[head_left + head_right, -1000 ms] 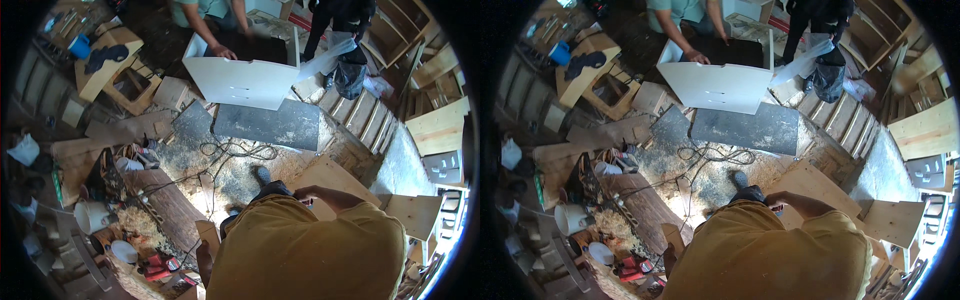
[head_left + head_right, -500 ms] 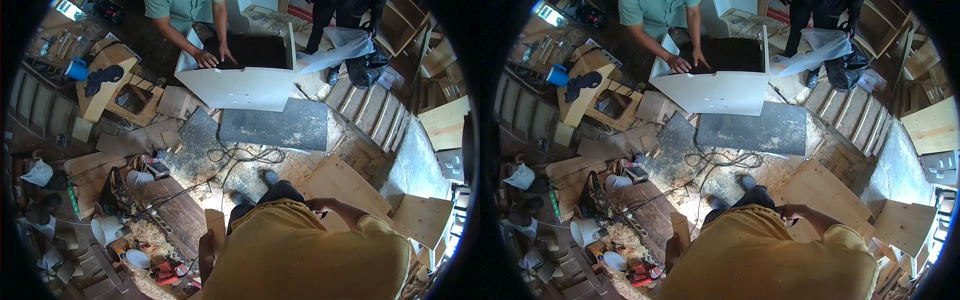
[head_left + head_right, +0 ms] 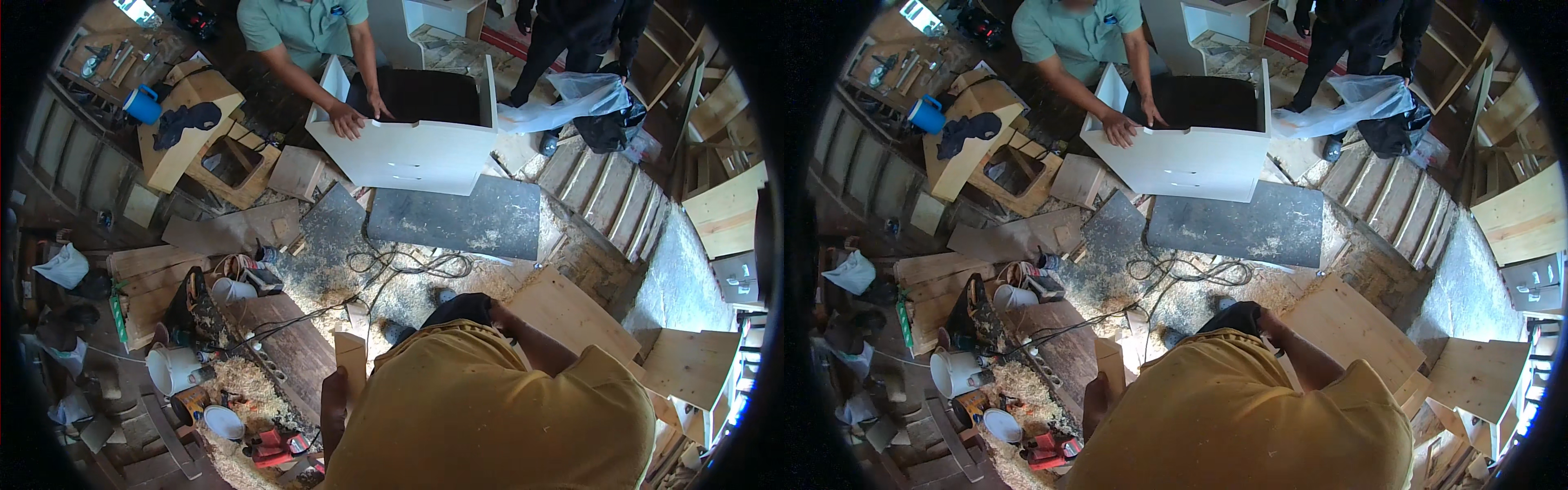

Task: Marking, sawing, and planing a piece of wood in a workshop.

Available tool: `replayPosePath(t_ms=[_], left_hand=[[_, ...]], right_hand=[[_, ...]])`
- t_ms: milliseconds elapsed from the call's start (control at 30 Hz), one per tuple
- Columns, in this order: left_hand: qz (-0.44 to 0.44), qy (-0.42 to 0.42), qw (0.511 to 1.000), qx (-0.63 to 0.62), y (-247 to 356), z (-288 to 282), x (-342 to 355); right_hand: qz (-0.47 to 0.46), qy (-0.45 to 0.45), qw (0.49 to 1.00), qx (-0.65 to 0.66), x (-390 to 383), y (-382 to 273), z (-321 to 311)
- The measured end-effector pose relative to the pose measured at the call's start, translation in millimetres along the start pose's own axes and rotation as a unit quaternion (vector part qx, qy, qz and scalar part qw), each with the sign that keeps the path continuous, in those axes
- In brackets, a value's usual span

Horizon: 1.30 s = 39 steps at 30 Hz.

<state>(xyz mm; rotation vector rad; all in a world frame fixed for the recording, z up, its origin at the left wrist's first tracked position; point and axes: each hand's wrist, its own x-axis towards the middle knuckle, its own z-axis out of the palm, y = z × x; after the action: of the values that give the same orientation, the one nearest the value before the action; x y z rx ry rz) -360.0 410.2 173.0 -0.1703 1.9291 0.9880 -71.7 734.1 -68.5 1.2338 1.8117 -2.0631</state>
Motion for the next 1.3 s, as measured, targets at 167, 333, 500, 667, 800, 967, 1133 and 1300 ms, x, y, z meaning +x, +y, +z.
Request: replayPosePath(t_ms=[167, 333, 500, 667, 800, 967, 1133, 1300], left_hand=[[0.036, 0.035, 0.999, -0.005, -12, -12, 1], [0.085, 0.032, 0.996, 0.025, -32, -18, 11], [0.052, 0.023, 0.988, 0.147, 7, -10, 3], [0.012, 0.043, 0.993, 0.108, 13, -9, 5], [0.150, 0.021, 0.967, 0.207, 12, -13, 8], [0.096, 0.005, 0.977, 0.189, 19, -11, 12], [0.091, -0.003, 0.986, 0.139, -3, -16, 30], [0.090, -0.017, 0.992, 0.089, -3, -16, 31]], right_hand=[[-0.085, 0.033, 0.996, 0.001, 4, 15, -3], [-0.013, 0.064, 0.998, -0.001, 22, 60, 14], [-0.029, 0.022, 0.992, -0.122, -13, 17, 17], [0.133, 0.034, 0.947, -0.289, -28, 8, 19], [0.043, 0.114, 0.964, -0.236, -49, 4, 23], [0.081, 0.122, 0.954, -0.263, -53, 11, 22], [0.083, 0.109, 0.952, -0.273, -55, 7, 22], [0.096, 0.081, 0.955, -0.268, -48, 22, 17]])
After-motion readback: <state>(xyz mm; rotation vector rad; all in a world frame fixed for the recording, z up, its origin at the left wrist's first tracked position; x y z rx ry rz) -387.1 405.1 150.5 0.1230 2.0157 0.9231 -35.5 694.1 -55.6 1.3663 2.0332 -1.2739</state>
